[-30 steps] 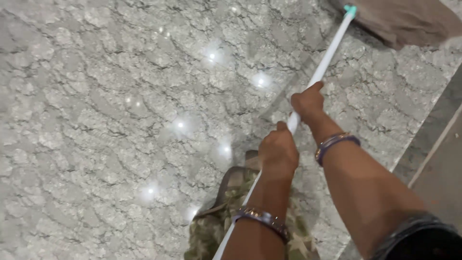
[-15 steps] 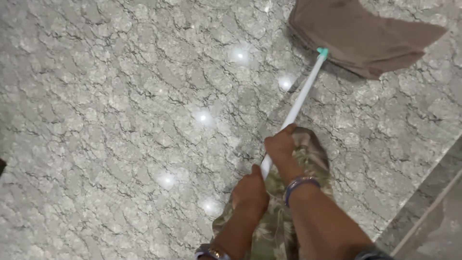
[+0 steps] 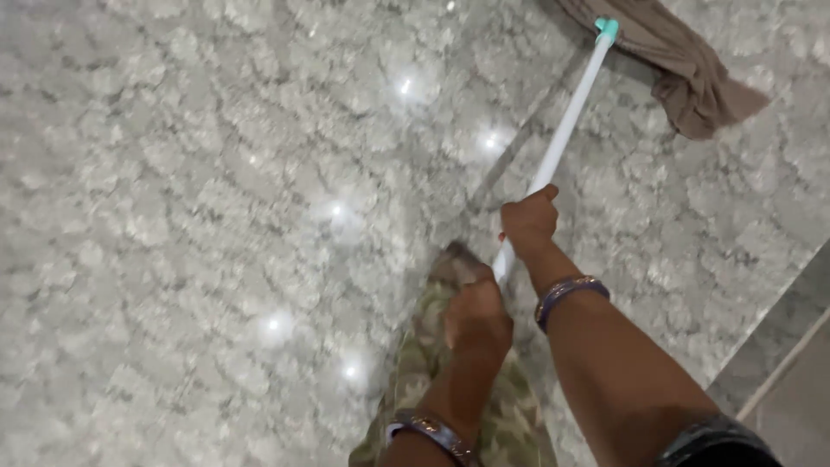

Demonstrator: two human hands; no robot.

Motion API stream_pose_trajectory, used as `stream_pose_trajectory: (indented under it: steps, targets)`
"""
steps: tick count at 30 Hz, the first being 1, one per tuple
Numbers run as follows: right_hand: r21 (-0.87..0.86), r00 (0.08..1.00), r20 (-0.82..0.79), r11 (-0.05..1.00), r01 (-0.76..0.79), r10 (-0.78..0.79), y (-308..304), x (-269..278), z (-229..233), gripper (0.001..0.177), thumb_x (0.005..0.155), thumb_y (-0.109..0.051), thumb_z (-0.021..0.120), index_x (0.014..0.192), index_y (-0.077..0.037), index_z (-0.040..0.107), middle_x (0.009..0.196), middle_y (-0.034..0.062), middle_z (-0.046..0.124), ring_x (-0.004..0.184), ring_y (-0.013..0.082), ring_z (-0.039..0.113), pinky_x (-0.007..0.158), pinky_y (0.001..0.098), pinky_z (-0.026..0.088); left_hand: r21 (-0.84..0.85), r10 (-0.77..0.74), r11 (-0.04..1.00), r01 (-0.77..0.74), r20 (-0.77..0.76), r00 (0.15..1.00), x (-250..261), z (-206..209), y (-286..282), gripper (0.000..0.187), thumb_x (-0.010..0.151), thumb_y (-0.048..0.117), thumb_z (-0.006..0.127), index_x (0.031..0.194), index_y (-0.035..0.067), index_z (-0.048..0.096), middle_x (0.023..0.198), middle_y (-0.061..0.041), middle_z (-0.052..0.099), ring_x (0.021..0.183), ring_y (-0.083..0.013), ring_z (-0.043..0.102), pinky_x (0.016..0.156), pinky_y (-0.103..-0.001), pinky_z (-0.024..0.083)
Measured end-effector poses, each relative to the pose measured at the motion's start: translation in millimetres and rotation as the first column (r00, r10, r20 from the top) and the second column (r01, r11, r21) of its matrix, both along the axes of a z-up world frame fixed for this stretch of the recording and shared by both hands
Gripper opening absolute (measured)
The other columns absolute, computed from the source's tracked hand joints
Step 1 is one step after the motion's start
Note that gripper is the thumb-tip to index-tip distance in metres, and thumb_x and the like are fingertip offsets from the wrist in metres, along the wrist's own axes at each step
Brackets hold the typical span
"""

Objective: The recorder is mopping a marble-tiled floor using a cloth attached to a long pole.

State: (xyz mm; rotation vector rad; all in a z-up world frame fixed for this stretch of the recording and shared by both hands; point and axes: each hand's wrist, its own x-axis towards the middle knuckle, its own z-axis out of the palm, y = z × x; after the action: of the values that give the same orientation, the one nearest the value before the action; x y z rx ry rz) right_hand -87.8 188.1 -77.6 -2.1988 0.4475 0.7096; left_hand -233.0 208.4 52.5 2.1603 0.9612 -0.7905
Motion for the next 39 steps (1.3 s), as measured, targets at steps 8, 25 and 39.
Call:
stream_pose_trajectory:
  steps: [8,25,39]
  targets:
    - [0.035,0.989,0.150,0.999,-0.001,-0.004,17,191,-12,0.057,0.087,-0.006,0.064,0.133,0.006,0.032,0.108,0.0293,0.066,0.064,0.0347,0.074,0.046,0.0437,0.061,-0.082,0.093,0.994,-0.078,0.192,0.977,164,-6,24,0.043,0.089,0.003,0.068,0.129,0.004,0.053,0.119,-0.022,0.070,0.114,-0.0369,0.069,0.095,-0.046,0.056]
    - [0.162,1.000,0.026,0.987,-0.003,-0.001,126,-76,21,0.058,0.084,-0.005,0.064,0.129,0.009,0.029,0.107,0.0319,0.064,0.065,0.0366,0.074,0.050,0.0432,0.064,0.022,-0.006,1.000,0.003,0.116,0.993,-85,12,128,0.055,0.083,0.011,0.077,0.130,0.001,0.049,0.116,-0.022,0.069,0.113,-0.0385,0.068,0.095,-0.047,0.056]
    - [-0.058,0.983,-0.007,0.981,-0.185,0.184,203,-377,-3,0.084,0.081,-0.014,0.072,0.143,0.008,0.020,0.106,0.0335,0.069,0.096,0.0453,0.072,0.087,0.0465,0.060,0.070,0.080,0.995,-0.072,-0.123,0.989,-360,12,189,0.040,0.090,0.009,0.064,0.127,0.006,0.049,0.109,-0.024,0.071,0.107,-0.0422,0.070,0.093,-0.052,0.057]
